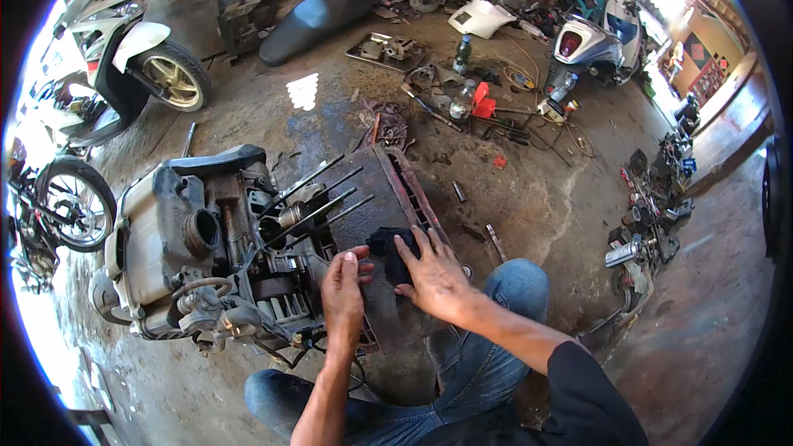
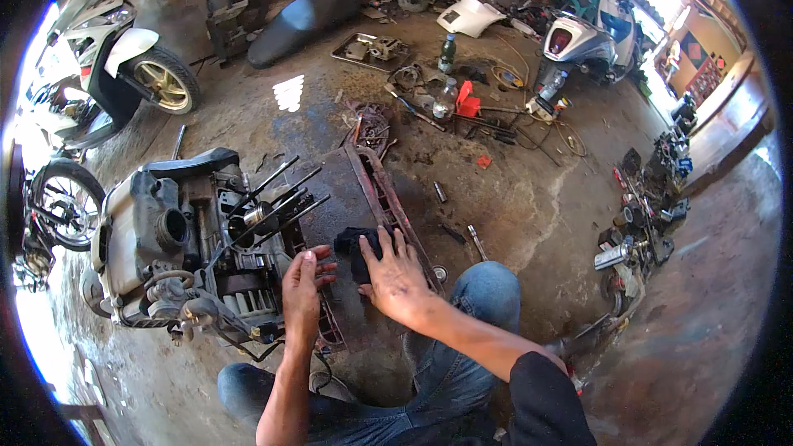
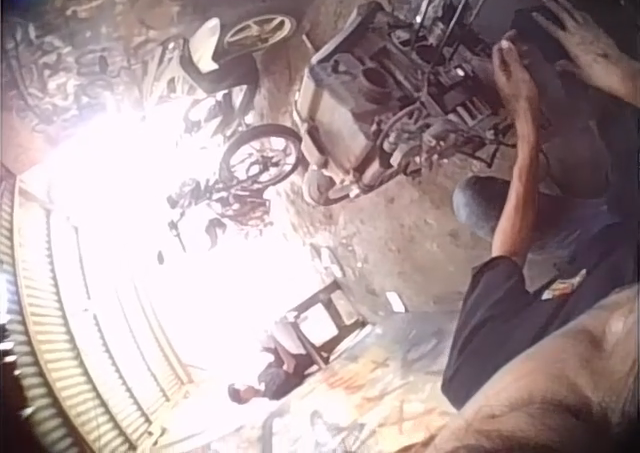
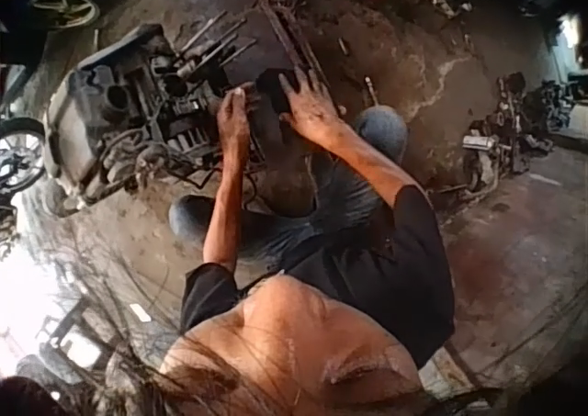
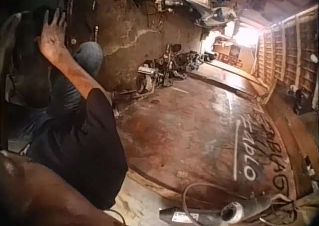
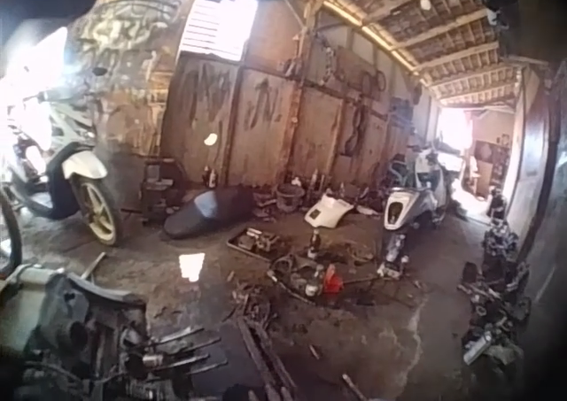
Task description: Disassembling and inspecting the internal components of a motorcycle engine, specifically the cylinder head and piston area.
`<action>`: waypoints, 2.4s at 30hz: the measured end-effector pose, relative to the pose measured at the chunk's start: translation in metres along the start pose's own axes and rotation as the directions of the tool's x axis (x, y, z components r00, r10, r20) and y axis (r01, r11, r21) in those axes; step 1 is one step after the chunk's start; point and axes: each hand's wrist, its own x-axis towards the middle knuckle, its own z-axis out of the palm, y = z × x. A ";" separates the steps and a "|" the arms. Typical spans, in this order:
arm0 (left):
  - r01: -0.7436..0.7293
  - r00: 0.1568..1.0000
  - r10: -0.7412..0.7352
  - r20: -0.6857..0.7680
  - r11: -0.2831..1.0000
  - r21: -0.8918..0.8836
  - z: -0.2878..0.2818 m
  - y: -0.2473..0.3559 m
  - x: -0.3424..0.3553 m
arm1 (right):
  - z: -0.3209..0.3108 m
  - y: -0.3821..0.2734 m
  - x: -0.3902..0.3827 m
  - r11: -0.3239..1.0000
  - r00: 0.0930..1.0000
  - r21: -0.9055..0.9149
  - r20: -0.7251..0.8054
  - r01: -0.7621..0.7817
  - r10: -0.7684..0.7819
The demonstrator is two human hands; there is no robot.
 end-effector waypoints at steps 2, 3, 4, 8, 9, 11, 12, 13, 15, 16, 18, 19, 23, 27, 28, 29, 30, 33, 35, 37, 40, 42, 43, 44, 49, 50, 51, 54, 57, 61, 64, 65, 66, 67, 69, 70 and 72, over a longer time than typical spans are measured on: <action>-0.013 1.000 0.013 -0.014 0.999 0.048 -0.005 -0.008 0.002 | 0.015 -0.006 0.007 0.999 1.000 0.033 -0.029 0.007 -0.006; -0.018 0.999 0.021 -0.044 0.999 0.050 -0.005 -0.011 0.002 | 0.009 -0.005 0.011 0.984 0.999 0.177 0.022 -0.026 0.023; -0.090 0.996 0.092 -0.011 0.987 0.135 -0.006 -0.015 0.002 | 0.006 -0.007 0.017 0.945 0.996 0.322 0.082 -0.055 0.030; -0.100 0.978 0.122 0.168 0.986 -0.136 0.018 -0.005 -0.004 | -0.046 -0.042 0.009 0.849 0.947 0.511 -0.319 0.134 0.043; 0.128 0.972 -0.021 0.234 0.884 -0.450 0.029 -0.006 -0.010 | -0.053 -0.045 0.008 0.845 0.950 0.514 -0.312 0.145 0.027; 0.435 0.896 -0.265 0.355 0.683 -0.587 0.031 0.013 -0.021 | -0.063 -0.045 0.011 0.853 0.869 0.444 -0.495 0.273 -0.020; 0.454 0.886 -0.220 0.409 0.593 -0.665 0.036 0.015 -0.021 | -0.073 -0.042 0.008 0.795 0.807 0.517 -0.588 0.318 0.060; 0.395 0.912 -0.184 0.365 0.627 -0.671 0.043 0.017 -0.021 | -0.080 -0.038 0.007 0.728 0.735 0.577 -0.661 0.370 0.151; 0.489 0.852 -0.219 0.476 0.658 -0.572 0.044 0.030 -0.025 | -0.072 -0.036 0.022 0.227 0.531 0.628 -0.763 0.744 0.369; 0.476 0.871 -0.259 0.417 0.656 -0.586 0.050 0.029 -0.030 | -0.068 -0.043 0.028 0.192 0.560 0.643 -0.750 0.741 0.352; 0.304 0.953 -0.256 0.164 0.811 -0.500 0.075 -0.013 -0.037 | -0.042 -0.053 0.034 0.250 0.667 0.716 -0.699 0.652 0.259; 0.436 0.894 -0.362 0.264 0.839 -0.326 0.057 -0.014 -0.029 | -0.030 -0.056 0.033 0.383 0.761 0.750 -0.628 0.538 0.161; 0.471 0.847 -0.469 0.249 0.880 0.057 0.029 -0.054 -0.019 | 0.002 -0.086 0.011 0.207 0.916 0.918 -0.371 0.338 0.153; 0.393 0.891 -0.427 0.152 0.895 0.213 0.048 -0.029 -0.029 | -0.005 -0.063 -0.024 0.135 0.954 0.957 -0.273 0.256 0.127; 0.361 0.929 -0.364 0.065 0.931 0.054 0.048 -0.023 -0.028 | -0.014 -0.070 -0.033 0.046 0.966 0.975 -0.223 0.219 0.134; 0.304 0.951 -0.309 -0.032 0.947 -0.101 0.049 -0.019 -0.026 | -0.021 -0.076 -0.040 -0.044 0.976 0.983 -0.172 0.180 0.136; 0.328 0.937 -0.343 -0.072 0.930 -0.165 0.044 -0.013 -0.018 | -0.024 -0.076 -0.041 -0.046 0.976 0.981 -0.179 0.186 0.126; 0.269 0.948 -0.311 -0.067 0.896 -0.354 0.049 -0.012 -0.012 | -0.032 -0.068 -0.029 0.214 0.857 0.862 -0.493 0.459 0.148; 0.359 0.927 -0.270 0.260 0.841 -0.405 0.065 -0.018 -0.025 | -0.035 -0.058 0.000 0.435 0.759 0.701 -0.648 0.565 0.058; 0.323 0.914 -0.246 0.324 0.922 -0.211 0.062 -0.034 -0.030 | -0.034 -0.064 0.007 0.567 0.766 0.659 -0.639 0.494 0.076; -0.235 0.970 0.219 0.102 0.954 0.187 0.055 -0.105 -0.014 | -0.008 -0.081 -0.002 0.549 0.801 0.617 -0.571 0.564 -0.181; -0.200 0.980 0.197 0.036 0.959 0.201 0.052 -0.093 -0.013 | -0.001 -0.078 -0.022 0.601 0.830 0.603 -0.520 0.524 -0.202; -0.178 0.983 0.182 0.001 0.961 0.211 0.045 -0.081 -0.016 | 0.001 -0.081 -0.030 0.648 0.861 0.593 -0.462 0.478 -0.212; -0.156 0.985 0.167 -0.032 0.963 0.220 0.038 -0.068 -0.018 | -0.002 -0.084 -0.037 0.646 0.860 0.593 -0.464 0.481 -0.214; 0.452 0.880 -0.470 0.070 0.873 0.181 0.011 0.016 -0.010 | -0.025 -0.084 -0.047 0.523 0.830 0.663 -0.526 0.536 -0.184; 0.143 0.937 -0.138 0.321 0.990 0.011 0.015 -0.011 -0.010 | -0.031 -0.083 -0.035 0.536 0.774 0.593 -0.598 0.601 -0.206; -0.148 0.848 0.239 0.474 0.964 -0.220 0.021 -0.036 -0.018 | -0.033 -0.083 -0.022 0.457 0.777 0.646 -0.600 0.612 -0.191; 0.303 0.937 -0.184 0.298 0.854 -0.423 0.063 -0.012 -0.060 | -0.054 -0.059 0.009 0.561 0.612 0.469 -0.786 0.682 -0.087; 0.362 0.891 -0.172 0.420 0.826 -0.432 0.070 -0.017 -0.063 | -0.072 -0.053 0.023 0.504 0.514 0.469 -0.856 0.725 0.056; 0.345 0.917 -0.217 0.333 0.853 -0.392 0.062 -0.024 -0.059 | -0.042 -0.065 0.011 0.488 0.581 0.560 -0.804 0.670 0.125; 0.698 0.696 0.226 0.682 0.012 -0.716 0.045 -0.018 -0.036 | -0.006 -0.070 -0.026 0.423 0.717 0.675 -0.692 0.604 0.081; 0.788 0.599 0.443 0.667 -0.173 -0.592 0.040 -0.027 -0.032 | 0.007 -0.060 -0.040 0.460 0.744 0.679 -0.666 0.572 0.057; 0.520 0.746 0.223 0.627 0.393 -0.758 0.033 0.011 -0.030 | 0.021 -0.047 -0.048 0.511 0.776 0.683 -0.629 0.522 0.047; 0.514 0.750 0.222 0.623 0.397 -0.760 0.031 0.011 -0.029 | 0.033 -0.045 -0.053 0.544 0.806 0.687 -0.591 0.481 0.033; 0.445 0.791 0.035 0.611 0.654 -0.612 0.030 0.008 -0.031 | 0.024 -0.061 -0.050 0.610 0.862 0.687 -0.508 0.395 0.014; 0.291 0.859 0.026 0.511 0.797 -0.530 0.035 -0.001 -0.031 | -0.011 -0.061 -0.047 0.522 0.817 0.656 -0.554 0.545 -0.157; 0.230 0.961 -0.124 0.245 0.853 -0.469 0.061 -0.015 -0.047 | -0.029 -0.071 -0.018 0.251 0.746 0.731 -0.664 0.635 0.046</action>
